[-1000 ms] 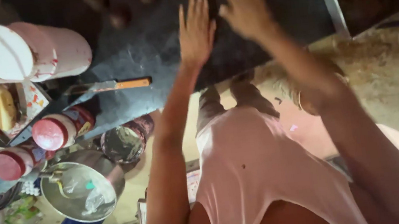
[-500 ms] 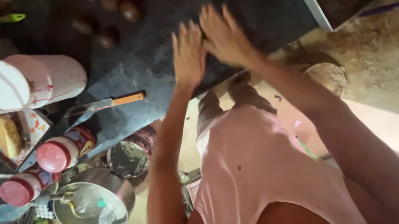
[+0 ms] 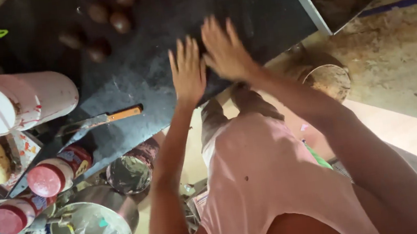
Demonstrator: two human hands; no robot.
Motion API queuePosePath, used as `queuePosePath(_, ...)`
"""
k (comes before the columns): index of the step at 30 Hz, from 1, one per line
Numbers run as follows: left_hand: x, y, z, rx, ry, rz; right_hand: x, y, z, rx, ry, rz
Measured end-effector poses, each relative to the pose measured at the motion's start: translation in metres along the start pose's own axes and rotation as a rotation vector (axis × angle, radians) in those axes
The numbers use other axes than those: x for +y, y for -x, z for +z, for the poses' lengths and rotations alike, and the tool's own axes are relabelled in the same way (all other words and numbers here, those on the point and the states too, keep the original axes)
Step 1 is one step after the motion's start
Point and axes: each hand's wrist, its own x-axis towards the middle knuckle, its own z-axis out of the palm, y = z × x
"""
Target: The person rolls pieces of dough by hand on a counter to form balls and places them onto a tray.
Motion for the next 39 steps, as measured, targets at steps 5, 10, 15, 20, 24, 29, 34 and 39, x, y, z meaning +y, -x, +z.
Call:
queuePosePath(5,-0.077,-0.061,-0.013,0.011,0.195,-0.123,0.096,-0.016,-0.030,-0.178,-0.251,0.098)
queuePosePath(10,-0.057,0.085,-0.034,-0.080,0.159,0.052,0.036,0.109,-0.027,-0.422,0.167,-0.056)
queuePosePath(15,0.011,0.014,-0.001,-0.044,-0.010,-0.042,0.002,0.023,0.010,-0.042,-0.033,-0.009)
queuePosePath(20,-0.069,-0.049,-0.024,0.060,0.105,-0.140,0.101,-0.007,-0.017,-0.153,-0.220,0.075)
queuePosePath(24,-0.077,0.059,-0.048,-0.161,-0.002,0.050,0.068,0.105,-0.023,-0.277,0.179,-0.083)
queuePosePath(29,0.010,0.058,-0.016,-0.007,0.001,0.057,-0.015,0.073,0.002,-0.078,-0.152,-0.048)
queuePosePath(34,-0.040,-0.063,0.002,0.081,-0.010,-0.106,0.086,-0.048,-0.014,-0.402,-0.377,0.300)
queuePosePath(39,-0.086,0.056,-0.027,-0.072,0.156,0.009,0.075,0.082,-0.041,-0.338,0.427,-0.106)
